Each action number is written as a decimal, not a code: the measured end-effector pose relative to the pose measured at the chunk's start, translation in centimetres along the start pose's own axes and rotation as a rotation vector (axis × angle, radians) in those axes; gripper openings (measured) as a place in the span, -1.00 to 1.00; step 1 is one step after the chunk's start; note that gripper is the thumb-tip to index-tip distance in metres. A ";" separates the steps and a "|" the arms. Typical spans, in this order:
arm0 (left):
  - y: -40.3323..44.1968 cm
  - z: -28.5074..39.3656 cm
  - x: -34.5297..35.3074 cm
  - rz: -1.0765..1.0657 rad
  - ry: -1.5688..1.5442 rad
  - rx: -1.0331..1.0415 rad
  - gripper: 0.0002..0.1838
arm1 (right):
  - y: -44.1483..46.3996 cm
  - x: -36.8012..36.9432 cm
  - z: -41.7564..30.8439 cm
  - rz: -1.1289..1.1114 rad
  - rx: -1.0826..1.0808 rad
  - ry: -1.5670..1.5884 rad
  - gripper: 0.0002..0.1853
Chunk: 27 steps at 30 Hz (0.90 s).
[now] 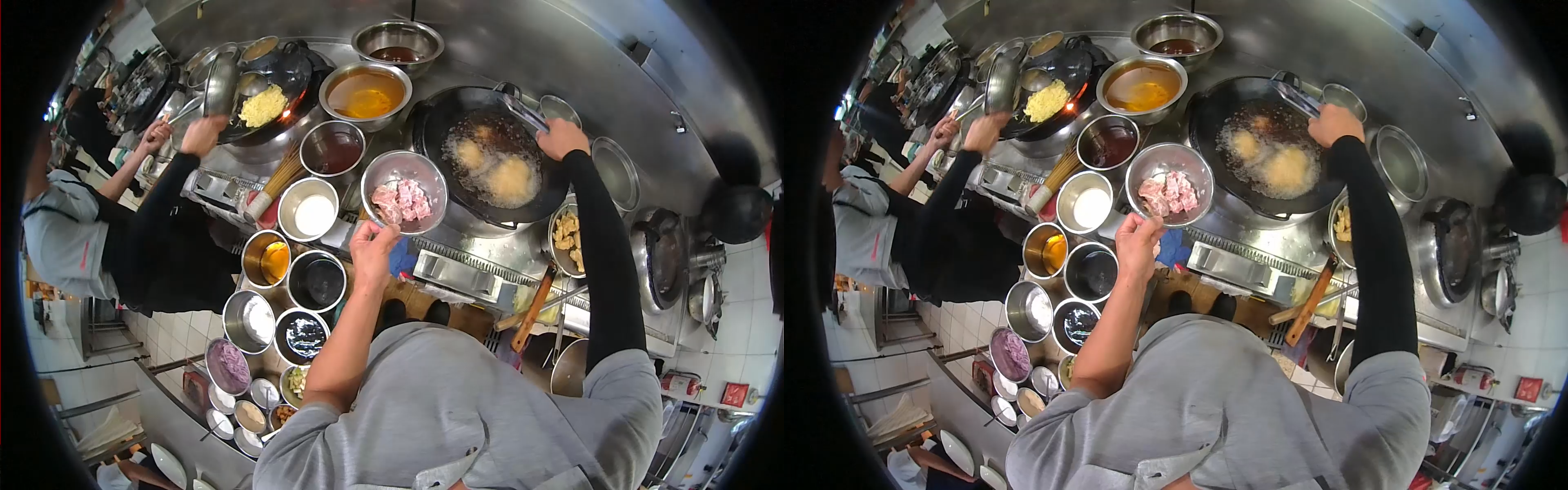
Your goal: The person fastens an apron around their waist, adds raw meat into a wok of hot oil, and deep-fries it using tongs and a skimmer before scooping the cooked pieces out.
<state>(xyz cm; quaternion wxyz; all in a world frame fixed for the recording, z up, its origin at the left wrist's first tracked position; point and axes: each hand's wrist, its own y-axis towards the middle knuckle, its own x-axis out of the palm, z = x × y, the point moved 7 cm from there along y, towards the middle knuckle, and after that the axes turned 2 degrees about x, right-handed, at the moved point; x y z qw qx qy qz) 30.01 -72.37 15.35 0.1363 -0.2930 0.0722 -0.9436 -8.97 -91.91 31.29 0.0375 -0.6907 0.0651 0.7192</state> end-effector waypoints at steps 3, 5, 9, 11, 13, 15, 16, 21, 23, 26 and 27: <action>0.4 -1.3 0.1 -0.024 0.048 0.018 -0.71 | -5.3 -6.5 -3.5 0.037 -0.276 -0.005 -0.58; 0.8 -2.2 0.3 -0.046 0.125 0.007 -0.71 | -9.4 -9.0 -6.4 -0.070 -0.447 0.003 -0.59; 0.4 -2.5 2.7 -0.098 0.102 0.139 -0.75 | -14.6 -8.6 -10.4 -0.233 -0.587 -0.083 -0.72; -0.2 -2.4 3.4 -0.096 0.136 0.175 -0.76 | -14.8 -5.8 -10.8 -0.214 -0.612 -0.115 -0.76; -0.1 -2.8 3.2 -0.076 0.198 0.186 -0.75 | -15.2 -5.9 -10.7 -0.187 -0.654 -0.069 -0.77; 0.4 -3.2 2.9 -0.063 0.209 0.174 -0.74 | -15.4 -6.6 -10.3 -0.187 -0.629 -0.101 -0.77; 0.3 -3.2 2.9 -0.061 0.191 0.151 -0.73 | -15.6 -7.4 -10.0 -0.168 -0.627 -0.111 -0.75; 0.1 -3.3 2.5 0.014 0.164 0.058 -0.70 | -15.1 -9.1 -7.5 -0.158 -0.544 -0.095 -0.62; 0.4 -3.7 2.3 0.025 0.132 0.064 -0.70 | -14.3 -8.5 -6.2 -0.153 -0.493 -0.078 -0.60; 0.8 -4.5 1.3 0.050 0.197 0.039 -0.70 | -12.7 -7.1 -4.3 -0.126 -0.427 -0.021 -0.60; 1.0 -4.8 0.8 0.047 0.200 0.044 -0.71 | -12.4 -6.9 -3.8 -0.135 -0.389 0.008 -0.61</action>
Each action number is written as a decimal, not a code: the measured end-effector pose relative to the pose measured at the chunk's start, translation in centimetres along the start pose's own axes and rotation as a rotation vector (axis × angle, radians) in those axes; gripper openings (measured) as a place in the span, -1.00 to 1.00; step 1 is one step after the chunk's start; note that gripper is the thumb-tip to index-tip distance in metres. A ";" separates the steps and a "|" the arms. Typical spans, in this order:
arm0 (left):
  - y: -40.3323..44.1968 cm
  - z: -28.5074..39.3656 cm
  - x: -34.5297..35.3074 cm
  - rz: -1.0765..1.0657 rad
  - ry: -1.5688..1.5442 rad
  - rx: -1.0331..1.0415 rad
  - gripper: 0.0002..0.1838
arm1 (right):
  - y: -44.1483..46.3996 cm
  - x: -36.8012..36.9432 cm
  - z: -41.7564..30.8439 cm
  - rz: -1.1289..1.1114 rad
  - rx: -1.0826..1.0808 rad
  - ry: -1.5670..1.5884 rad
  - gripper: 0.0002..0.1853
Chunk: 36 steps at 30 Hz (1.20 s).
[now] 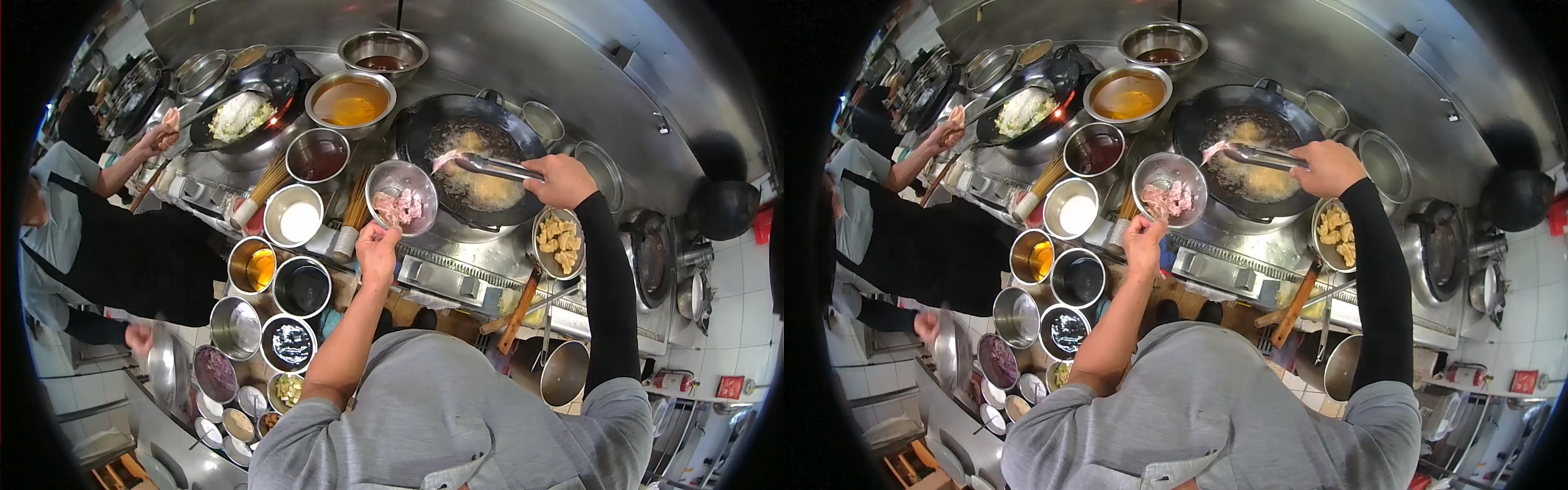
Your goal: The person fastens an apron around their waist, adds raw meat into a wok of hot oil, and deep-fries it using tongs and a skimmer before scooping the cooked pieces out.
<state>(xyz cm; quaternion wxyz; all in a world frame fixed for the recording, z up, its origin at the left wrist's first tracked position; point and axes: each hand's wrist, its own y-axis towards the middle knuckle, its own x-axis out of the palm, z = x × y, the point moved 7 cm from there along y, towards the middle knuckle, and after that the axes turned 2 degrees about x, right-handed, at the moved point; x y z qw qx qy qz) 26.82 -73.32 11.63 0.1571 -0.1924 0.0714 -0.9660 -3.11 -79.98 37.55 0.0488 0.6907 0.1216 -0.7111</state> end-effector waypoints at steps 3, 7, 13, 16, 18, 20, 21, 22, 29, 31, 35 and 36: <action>0.7 -1.5 -1.0 -0.012 -0.012 0.008 -0.71 | 0.6 0.5 1.6 0.001 0.112 0.003 -0.62; 0.4 -1.1 -0.9 -0.001 -0.095 0.001 -0.71 | 2.7 3.6 4.0 -0.107 0.160 -0.050 -0.59; -0.3 0.1 -0.6 -0.014 -0.135 -0.006 -0.72 | 3.7 9.4 3.2 -0.224 0.201 -0.173 -0.61; 0.0 -0.2 -1.2 -0.053 -0.106 0.001 -0.72 | 3.5 9.1 3.4 -0.100 0.199 -0.154 -0.61; 0.3 -0.9 -1.5 -0.072 -0.101 -0.001 -0.73 | 3.0 7.7 2.9 -0.033 0.156 -0.166 -0.59; 0.3 -0.5 -1.1 -0.084 -0.117 -0.003 -0.73 | 2.4 6.0 2.0 -0.016 0.091 -0.224 -0.57; 0.3 -0.2 -0.9 -0.080 -0.114 0.001 -0.73 | 2.0 4.9 1.5 0.036 0.063 -0.223 -0.57; 0.2 0.0 -0.5 -0.077 -0.111 0.003 -0.72 | 1.6 3.8 0.9 0.086 0.036 -0.224 -0.57; -0.5 2.0 1.9 -0.138 -0.020 0.062 -0.71 | -1.5 -0.8 -7.7 0.076 -0.326 -0.176 -0.63; -0.5 2.2 2.3 -0.177 0.027 0.161 -0.71 | -1.1 0.5 -8.9 0.079 -0.409 -0.222 -0.67; 0.2 1.3 1.7 -0.165 0.095 0.240 -0.73 | 0.0 1.3 -8.9 -0.010 -0.443 -0.329 -0.63; 0.3 0.7 1.3 -0.160 0.061 0.191 -0.73 | 0.0 0.6 -8.5 0.004 -0.417 -0.307 -0.63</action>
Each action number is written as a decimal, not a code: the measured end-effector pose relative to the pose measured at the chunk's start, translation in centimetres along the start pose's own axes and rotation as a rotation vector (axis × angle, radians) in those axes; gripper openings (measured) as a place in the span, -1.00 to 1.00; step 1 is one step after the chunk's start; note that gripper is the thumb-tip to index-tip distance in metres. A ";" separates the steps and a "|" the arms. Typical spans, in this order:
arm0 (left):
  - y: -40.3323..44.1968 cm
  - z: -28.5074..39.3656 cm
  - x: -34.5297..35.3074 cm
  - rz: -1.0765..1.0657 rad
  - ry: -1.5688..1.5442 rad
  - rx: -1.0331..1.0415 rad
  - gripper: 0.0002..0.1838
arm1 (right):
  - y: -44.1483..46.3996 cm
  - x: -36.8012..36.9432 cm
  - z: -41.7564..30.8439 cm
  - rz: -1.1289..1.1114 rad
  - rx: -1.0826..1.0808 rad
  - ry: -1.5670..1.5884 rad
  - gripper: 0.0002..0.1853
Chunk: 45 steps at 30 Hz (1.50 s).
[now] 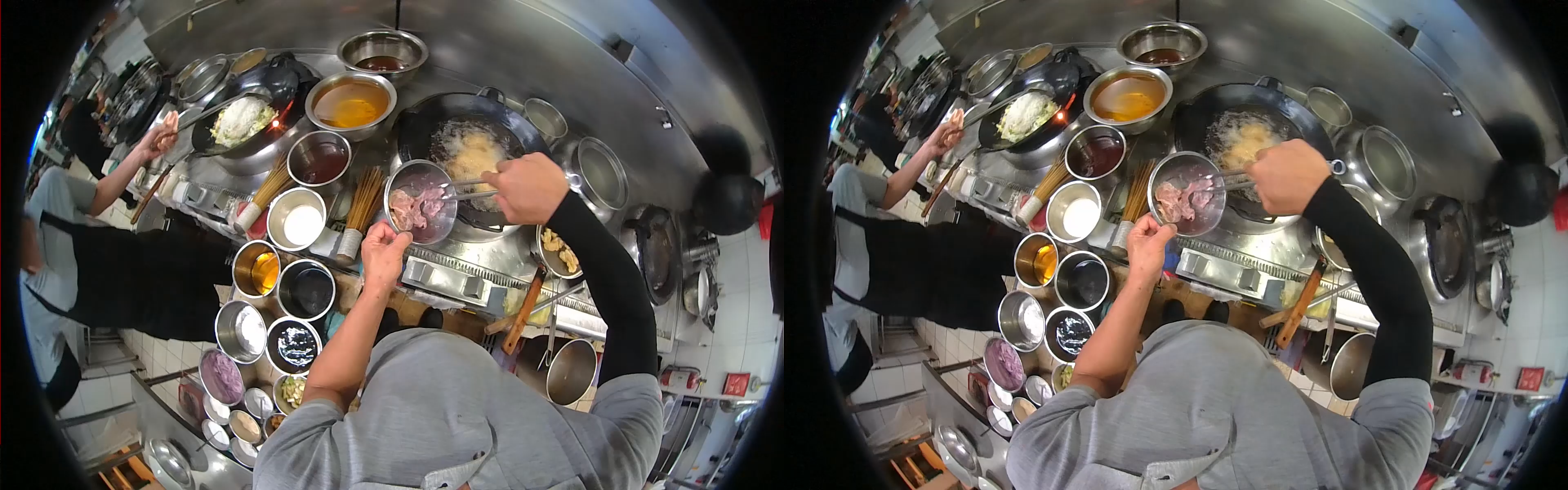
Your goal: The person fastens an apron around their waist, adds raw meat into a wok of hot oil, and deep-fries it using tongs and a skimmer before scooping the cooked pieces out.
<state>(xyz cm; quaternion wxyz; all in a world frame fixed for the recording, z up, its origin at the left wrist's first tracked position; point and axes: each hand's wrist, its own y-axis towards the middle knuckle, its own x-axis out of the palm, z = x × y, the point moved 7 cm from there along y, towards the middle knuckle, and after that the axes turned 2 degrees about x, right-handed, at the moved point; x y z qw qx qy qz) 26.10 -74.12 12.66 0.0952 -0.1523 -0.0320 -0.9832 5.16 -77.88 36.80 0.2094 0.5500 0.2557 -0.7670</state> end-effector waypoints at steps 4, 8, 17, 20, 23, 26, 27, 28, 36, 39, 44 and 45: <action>-0.5 -0.4 -1.3 0.049 -0.050 -0.119 -0.74 | -0.1 -2.0 1.6 0.065 0.071 0.039 -0.60; -0.3 -1.4 -2.1 0.089 -0.027 -0.163 -0.75 | 2.4 0.8 4.2 0.008 0.187 0.056 -0.59; -0.2 -0.2 -1.8 0.183 -0.070 -0.204 -0.73 | 5.3 5.0 9.4 0.016 0.417 0.190 -0.61; -0.3 -0.4 -2.0 0.188 -0.079 -0.219 -0.73 | 6.6 6.1 10.1 -0.015 0.444 0.224 -0.60; -0.5 -0.4 -2.3 0.167 -0.099 -0.229 -0.73 | 8.8 9.7 11.2 -0.106 0.499 0.177 -0.61; -1.1 0.1 -2.4 0.158 -0.180 -0.230 -0.72 | 9.2 12.1 12.0 -0.049 0.606 0.198 -0.61; -1.2 0.2 -2.4 0.161 -0.196 -0.229 -0.72 | 9.1 12.6 12.5 -0.021 0.636 0.215 -0.61; -1.3 0.4 -2.4 0.165 -0.214 -0.226 -0.72 | 8.8 12.2 12.5 0.016 0.639 0.222 -0.60; -1.3 1.6 -2.4 0.160 -0.111 -0.211 -0.74 | 3.0 0.3 4.9 0.087 0.081 0.131 -0.51; -1.0 1.0 -2.3 0.123 -0.054 -0.178 -0.74 | 1.5 -1.5 0.5 -0.055 -0.015 0.018 -0.53; -0.8 1.8 -1.0 0.097 -0.090 -0.111 -0.73 | 2.2 1.4 -0.5 -0.012 -0.016 0.045 -0.68; -0.7 1.8 -0.8 0.101 -0.093 -0.093 -0.73 | 2.3 1.9 -0.7 0.031 -0.029 0.049 -0.73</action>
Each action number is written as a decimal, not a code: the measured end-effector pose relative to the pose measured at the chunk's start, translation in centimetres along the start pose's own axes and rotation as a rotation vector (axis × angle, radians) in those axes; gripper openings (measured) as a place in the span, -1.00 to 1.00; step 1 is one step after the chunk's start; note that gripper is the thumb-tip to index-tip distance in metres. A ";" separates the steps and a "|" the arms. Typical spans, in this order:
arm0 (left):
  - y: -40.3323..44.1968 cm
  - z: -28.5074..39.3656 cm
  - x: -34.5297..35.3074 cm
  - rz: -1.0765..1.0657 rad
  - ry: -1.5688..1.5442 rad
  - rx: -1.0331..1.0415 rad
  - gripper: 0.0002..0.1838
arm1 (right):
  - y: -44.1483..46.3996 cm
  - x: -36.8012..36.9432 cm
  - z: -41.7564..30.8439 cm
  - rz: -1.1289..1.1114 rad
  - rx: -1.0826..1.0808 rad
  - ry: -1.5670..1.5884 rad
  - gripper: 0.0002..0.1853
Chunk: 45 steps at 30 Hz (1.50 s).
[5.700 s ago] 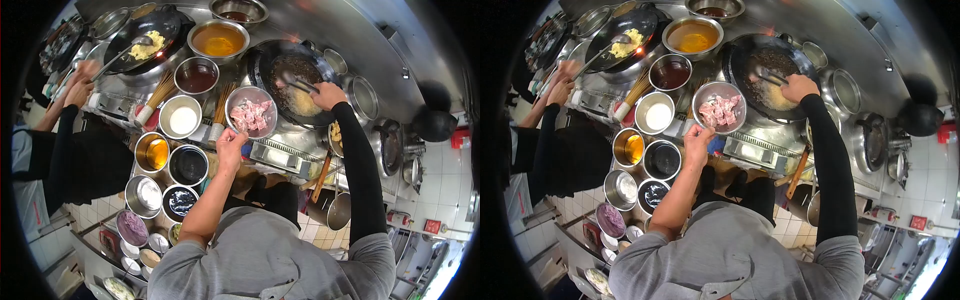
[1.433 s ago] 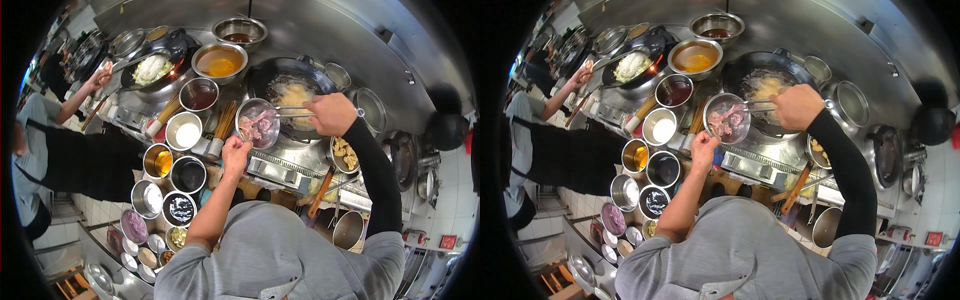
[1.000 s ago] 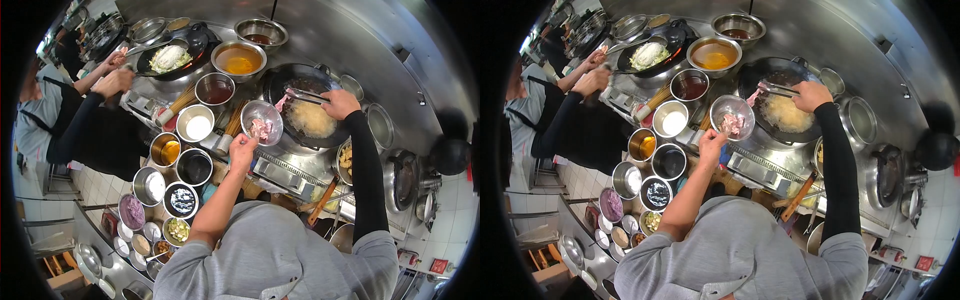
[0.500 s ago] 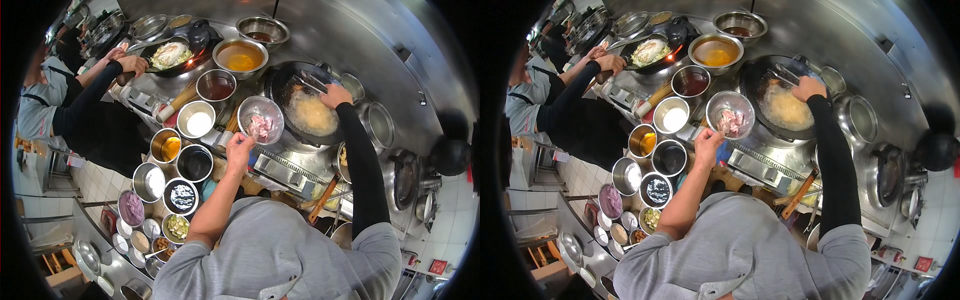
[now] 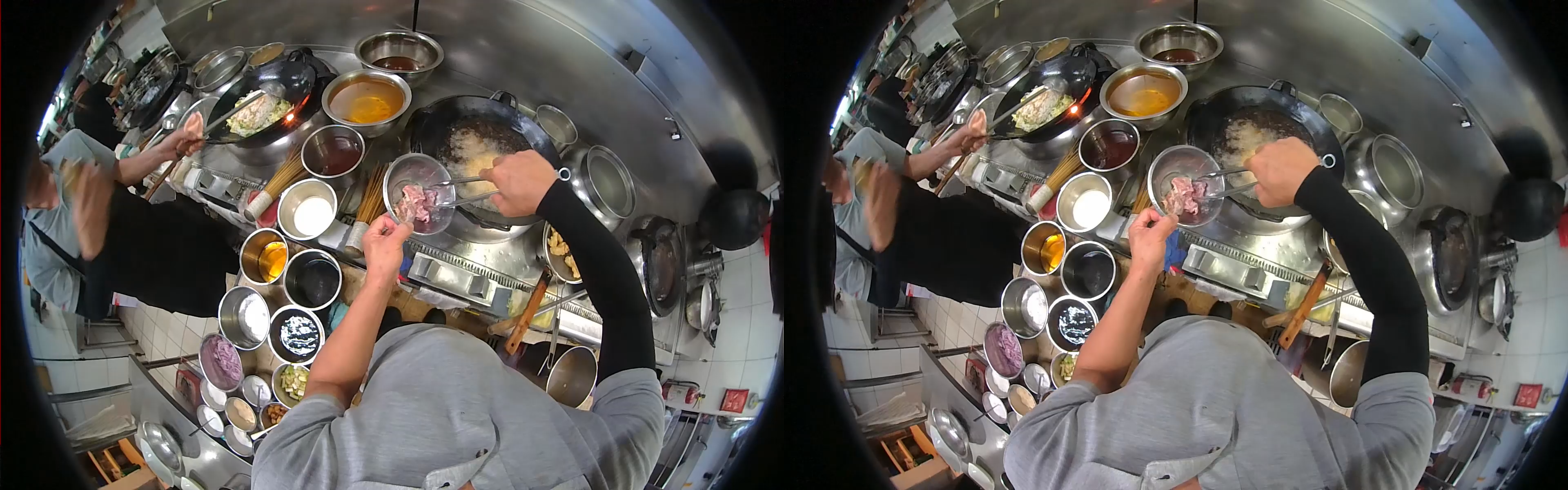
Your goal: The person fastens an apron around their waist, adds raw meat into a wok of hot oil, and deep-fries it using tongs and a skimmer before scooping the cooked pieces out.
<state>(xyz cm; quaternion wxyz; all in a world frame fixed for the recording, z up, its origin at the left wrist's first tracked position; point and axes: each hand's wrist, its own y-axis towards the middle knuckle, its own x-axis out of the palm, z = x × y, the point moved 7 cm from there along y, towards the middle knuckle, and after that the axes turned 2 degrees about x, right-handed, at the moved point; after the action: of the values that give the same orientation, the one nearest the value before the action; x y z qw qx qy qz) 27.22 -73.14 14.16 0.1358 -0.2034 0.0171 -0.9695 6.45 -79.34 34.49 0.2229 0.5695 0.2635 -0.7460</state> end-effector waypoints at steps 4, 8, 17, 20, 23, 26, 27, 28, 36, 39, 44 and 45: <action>0.2 -0.5 -0.9 0.033 0.061 -0.063 -0.72 | -0.6 -0.7 0.1 0.075 -0.017 0.037 -0.74; 0.7 -1.7 -2.5 0.091 0.091 -0.109 -0.71 | -1.7 -1.6 2.4 0.035 0.087 0.051 -0.70; 1.7 -2.5 -2.0 0.051 0.054 -0.071 -0.72 | -2.1 0.8 5.7 -0.013 0.239 0.100 -0.69; 1.8 -2.4 -1.6 0.065 0.037 -0.070 -0.73 | -1.7 2.7 6.8 -0.051 0.300 0.106 -0.69; 1.6 -2.1 -1.6 0.084 0.094 -0.074 -0.73 | -0.5 5.6 7.3 -0.090 0.344 0.084 -0.69; 1.2 -1.8 -1.5 0.075 0.082 -0.079 -0.72 | 0.8 8.2 7.9 -0.059 0.383 0.044 -0.69; 1.1 -1.9 -1.7 0.073 0.070 -0.080 -0.72 | 1.0 8.5 8.4 -0.007 0.401 0.032 -0.68; 1.1 -2.0 -1.8 0.074 0.057 -0.080 -0.72 | 1.2 8.4 8.7 0.046 0.415 0.020 -0.68; 0.2 -0.8 -0.9 -0.006 0.030 -0.077 -0.75 | -0.8 -0.8 2.4 -0.053 0.130 0.176 -0.63; 0.0 -0.6 0.0 -0.036 -0.008 -0.056 -0.75 | -0.4 -0.7 0.4 -0.042 0.075 0.131 -0.65; 0.2 -0.6 -0.2 -0.009 -0.007 -0.057 -0.75 | -0.8 -0.4 1.8 0.012 0.082 0.160 -0.64; 0.3 -0.7 -0.5 0.010 0.031 -0.083 -0.74 | -1.2 -0.6 2.4 0.049 0.084 0.156 -0.62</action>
<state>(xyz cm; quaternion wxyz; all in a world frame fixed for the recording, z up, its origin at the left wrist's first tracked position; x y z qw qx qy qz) 27.49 -73.28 13.25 0.1316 -0.1937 0.0606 -0.9703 4.10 -79.98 35.79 0.1958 0.6412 0.2343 -0.7040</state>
